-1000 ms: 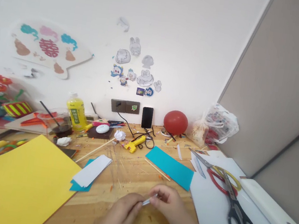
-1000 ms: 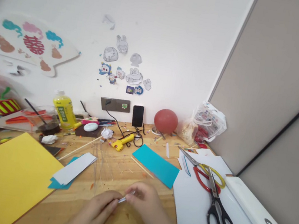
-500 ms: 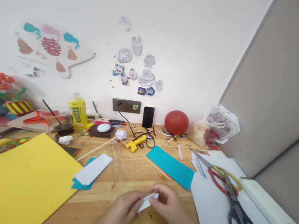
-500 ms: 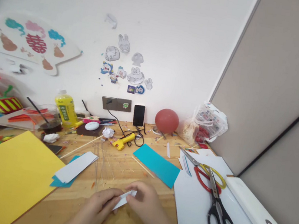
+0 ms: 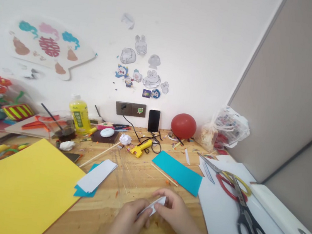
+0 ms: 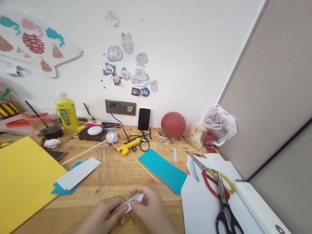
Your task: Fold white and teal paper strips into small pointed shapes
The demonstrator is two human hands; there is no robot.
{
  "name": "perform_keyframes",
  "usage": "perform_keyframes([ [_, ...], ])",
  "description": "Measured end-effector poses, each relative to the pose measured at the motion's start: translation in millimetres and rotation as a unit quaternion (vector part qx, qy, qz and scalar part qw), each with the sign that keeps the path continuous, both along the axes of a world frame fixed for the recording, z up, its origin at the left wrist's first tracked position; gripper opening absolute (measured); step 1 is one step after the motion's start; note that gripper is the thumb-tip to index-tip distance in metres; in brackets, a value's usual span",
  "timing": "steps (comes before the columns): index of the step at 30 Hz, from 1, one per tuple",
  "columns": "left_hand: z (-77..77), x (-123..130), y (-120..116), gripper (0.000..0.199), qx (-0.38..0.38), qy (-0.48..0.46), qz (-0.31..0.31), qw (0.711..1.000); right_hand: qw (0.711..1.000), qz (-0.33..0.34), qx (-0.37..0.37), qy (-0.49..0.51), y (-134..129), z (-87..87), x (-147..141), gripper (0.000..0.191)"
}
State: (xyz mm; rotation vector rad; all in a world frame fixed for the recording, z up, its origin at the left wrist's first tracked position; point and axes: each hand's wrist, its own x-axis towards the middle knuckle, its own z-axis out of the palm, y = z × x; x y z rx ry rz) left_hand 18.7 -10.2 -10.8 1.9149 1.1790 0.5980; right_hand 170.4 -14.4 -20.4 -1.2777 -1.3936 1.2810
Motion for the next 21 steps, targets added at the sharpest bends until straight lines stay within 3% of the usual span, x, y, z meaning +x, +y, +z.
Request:
perform_keyframes([
  [3, 0.4, 0.7, -0.5, 0.033, -0.023, -0.028, -0.006, 0.999, 0.997, 0.041, -0.055, 0.047, -2.3, 1.4, -2.5, 0.026],
  [12, 6.3, -1.1, -0.6, 0.024, -0.059, -0.06, -0.061, 0.995, 0.998, 0.027, -0.038, 0.049, -3.8, 5.0, -1.1, 0.032],
  [17, 13.3, -6.9, -4.6, 0.018, 0.022, -0.036, -0.078, 0.996, 0.996, 0.023, -0.048, 0.071, -2.4, 0.9, 0.8, 0.023],
  [21, 10.4, -10.9, -5.0, 0.025, 0.066, 0.014, -0.054, 0.996, 0.997, 0.057, -0.027, 0.048, -3.5, 7.3, 1.9, 0.014],
])
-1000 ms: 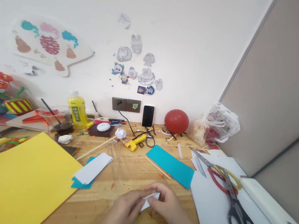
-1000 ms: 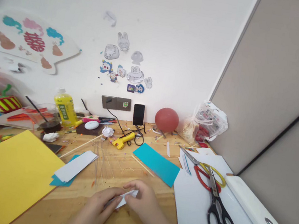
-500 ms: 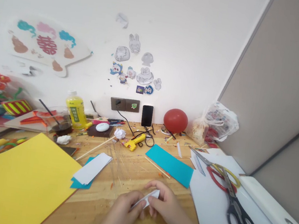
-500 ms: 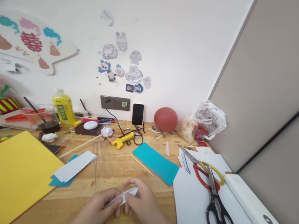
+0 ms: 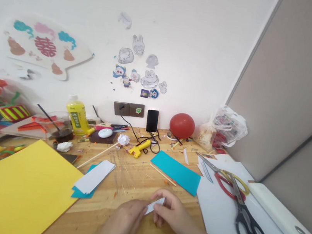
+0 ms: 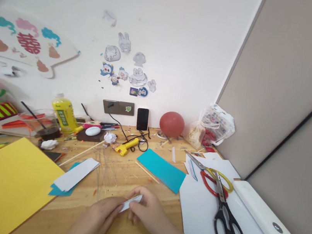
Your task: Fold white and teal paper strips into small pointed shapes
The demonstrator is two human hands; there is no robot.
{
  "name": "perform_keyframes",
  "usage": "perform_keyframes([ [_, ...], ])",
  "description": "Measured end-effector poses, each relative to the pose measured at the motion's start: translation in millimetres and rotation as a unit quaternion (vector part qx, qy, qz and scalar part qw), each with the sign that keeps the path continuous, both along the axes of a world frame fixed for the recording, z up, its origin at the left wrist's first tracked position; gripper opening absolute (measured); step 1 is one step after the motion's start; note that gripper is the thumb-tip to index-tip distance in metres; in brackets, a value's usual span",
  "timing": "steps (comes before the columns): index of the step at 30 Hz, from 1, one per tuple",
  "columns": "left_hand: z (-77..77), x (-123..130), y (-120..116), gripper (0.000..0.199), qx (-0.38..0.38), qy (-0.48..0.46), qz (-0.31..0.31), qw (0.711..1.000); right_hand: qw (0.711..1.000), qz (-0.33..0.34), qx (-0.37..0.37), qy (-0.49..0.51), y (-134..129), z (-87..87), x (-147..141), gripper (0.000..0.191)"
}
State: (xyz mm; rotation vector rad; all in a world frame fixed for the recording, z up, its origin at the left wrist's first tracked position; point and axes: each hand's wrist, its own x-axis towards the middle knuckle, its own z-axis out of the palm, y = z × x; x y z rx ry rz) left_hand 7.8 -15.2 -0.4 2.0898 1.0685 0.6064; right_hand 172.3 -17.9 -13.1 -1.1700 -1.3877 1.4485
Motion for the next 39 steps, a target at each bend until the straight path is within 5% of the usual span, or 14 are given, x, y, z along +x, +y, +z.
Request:
perform_keyframes([
  [4, -6.9, -1.1, 1.0, 0.024, 0.034, 0.055, -0.001, 0.998, 0.994, -0.019, 0.06, -0.085, 1.2, 1.3, 3.3, 0.01],
  [7, -11.1, -1.1, 0.6, 0.028, 0.058, 0.08, -0.002, 0.995, 0.997, -0.014, 0.024, -0.066, 2.8, -2.8, 6.5, 0.01],
  [10, -13.3, -2.1, 0.4, 0.028, 0.071, 0.077, 0.009, 0.994, 0.995, 0.008, 0.069, -0.077, 2.8, -4.8, 9.1, 0.014],
  [14, -11.6, -3.0, -0.7, 0.024, 0.074, 0.088, 0.007, 0.993, 0.966, 0.01, 0.176, -0.189, 0.7, -3.9, 9.4, 0.012],
  [19, -7.0, -4.2, 2.1, 0.028, 0.053, 0.153, 0.028, 0.986, 0.946, -0.015, 0.202, -0.253, 2.1, -6.9, 11.2, 0.01],
  [31, -15.7, -13.7, 17.3, 0.037, -0.013, 0.065, -0.009, 0.998, 0.992, 0.039, 0.082, -0.092, 8.8, -13.4, 22.8, 0.018],
  [39, -17.2, -16.6, 24.1, 0.03, -0.067, -0.032, 0.006, 0.997, 0.988, 0.068, 0.109, -0.09, 11.9, -15.8, 28.0, 0.028],
])
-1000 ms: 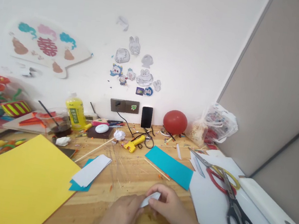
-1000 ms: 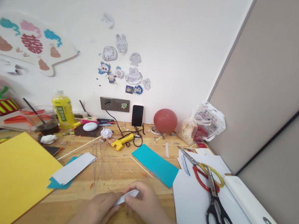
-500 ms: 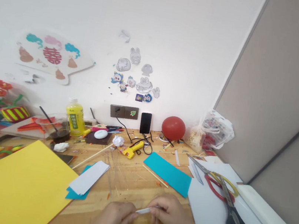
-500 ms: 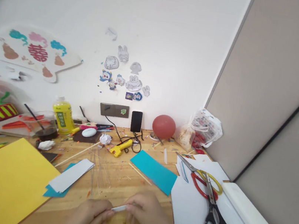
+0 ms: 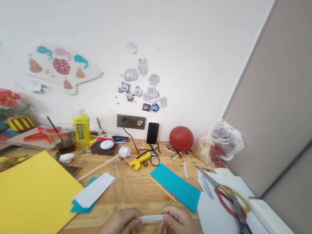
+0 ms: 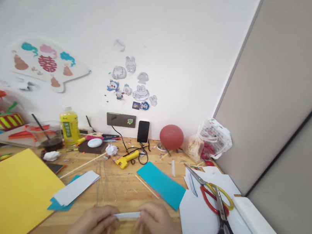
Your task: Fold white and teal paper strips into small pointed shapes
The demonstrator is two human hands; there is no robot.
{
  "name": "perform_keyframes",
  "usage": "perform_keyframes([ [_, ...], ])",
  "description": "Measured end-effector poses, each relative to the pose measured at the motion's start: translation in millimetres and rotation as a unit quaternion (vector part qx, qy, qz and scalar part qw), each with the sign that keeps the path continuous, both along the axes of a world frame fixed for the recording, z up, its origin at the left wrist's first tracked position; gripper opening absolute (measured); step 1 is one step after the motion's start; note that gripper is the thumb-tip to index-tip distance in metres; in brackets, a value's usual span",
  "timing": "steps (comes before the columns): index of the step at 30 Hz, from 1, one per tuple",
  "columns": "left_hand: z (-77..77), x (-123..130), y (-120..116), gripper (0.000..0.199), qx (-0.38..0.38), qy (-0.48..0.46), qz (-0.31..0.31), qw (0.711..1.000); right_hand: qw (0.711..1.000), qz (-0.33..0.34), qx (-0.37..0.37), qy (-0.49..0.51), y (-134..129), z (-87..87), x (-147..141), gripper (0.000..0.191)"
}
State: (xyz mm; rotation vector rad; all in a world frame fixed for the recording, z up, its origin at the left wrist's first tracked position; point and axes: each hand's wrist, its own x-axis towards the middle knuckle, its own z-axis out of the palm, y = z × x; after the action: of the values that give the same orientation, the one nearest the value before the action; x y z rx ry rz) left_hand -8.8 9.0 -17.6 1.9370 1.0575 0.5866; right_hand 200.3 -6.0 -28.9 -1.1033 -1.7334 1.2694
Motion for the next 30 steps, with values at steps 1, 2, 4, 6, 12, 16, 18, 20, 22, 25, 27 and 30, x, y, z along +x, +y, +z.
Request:
perform_keyframes([
  [1, -0.5, -0.4, 0.0, 0.031, 0.001, -0.009, 0.007, 1.0, 1.0, 0.003, 0.008, -0.013, -0.1, 0.6, 0.7, 0.027],
  [2, -0.9, -0.6, -0.5, 0.032, -0.001, -0.014, 0.015, 1.0, 0.999, -0.002, 0.016, -0.031, 0.0, 1.3, 1.2, 0.026],
  [4, -1.0, -0.8, -1.9, 0.032, -0.005, -0.017, 0.029, 0.999, 0.997, -0.028, 0.032, -0.071, 0.2, 2.5, 1.5, 0.024],
  [6, 0.1, -1.0, -3.1, 0.03, -0.005, -0.007, 0.045, 0.999, 0.992, -0.054, 0.041, -0.103, 0.6, 3.6, 1.3, 0.023],
  [12, 4.2, -4.8, 0.3, 0.026, 0.078, 0.06, 0.112, 0.989, 0.966, -0.089, 0.101, -0.219, 1.2, 8.5, 1.6, 0.018],
  [16, 4.2, -4.0, -1.4, 0.027, 0.126, 0.068, 0.093, 0.985, 0.957, -0.068, 0.147, -0.242, -0.6, 10.5, 1.2, 0.021],
  [18, 4.7, -2.6, -4.7, 0.029, 0.138, 0.062, 0.098, 0.984, 0.963, -0.071, 0.15, -0.213, -1.8, 11.4, 0.4, 0.024],
  [20, 5.6, -1.3, -7.6, 0.029, 0.14, 0.043, 0.117, 0.982, 0.97, -0.08, 0.145, -0.176, -2.7, 12.7, -0.4, 0.028],
  [22, 6.1, 0.1, -8.5, 0.029, 0.128, 0.003, 0.143, 0.981, 0.978, -0.087, 0.131, -0.136, -3.1, 13.7, -1.6, 0.031],
  [25, 4.9, 3.9, -5.5, 0.032, 0.019, -0.127, 0.147, 0.981, 0.992, -0.093, 0.067, -0.057, -3.5, 14.7, -8.7, 0.033],
  [27, 3.6, 7.8, -2.9, 0.035, -0.09, -0.246, 0.118, 0.958, 0.994, -0.106, 0.011, -0.001, -4.2, 16.5, -20.0, 0.032],
  [30, 1.6, 11.5, -1.0, 0.044, -0.171, -0.36, 0.129, 0.908, 0.994, -0.1, -0.032, 0.016, -3.0, 24.6, -41.1, 0.027],
])
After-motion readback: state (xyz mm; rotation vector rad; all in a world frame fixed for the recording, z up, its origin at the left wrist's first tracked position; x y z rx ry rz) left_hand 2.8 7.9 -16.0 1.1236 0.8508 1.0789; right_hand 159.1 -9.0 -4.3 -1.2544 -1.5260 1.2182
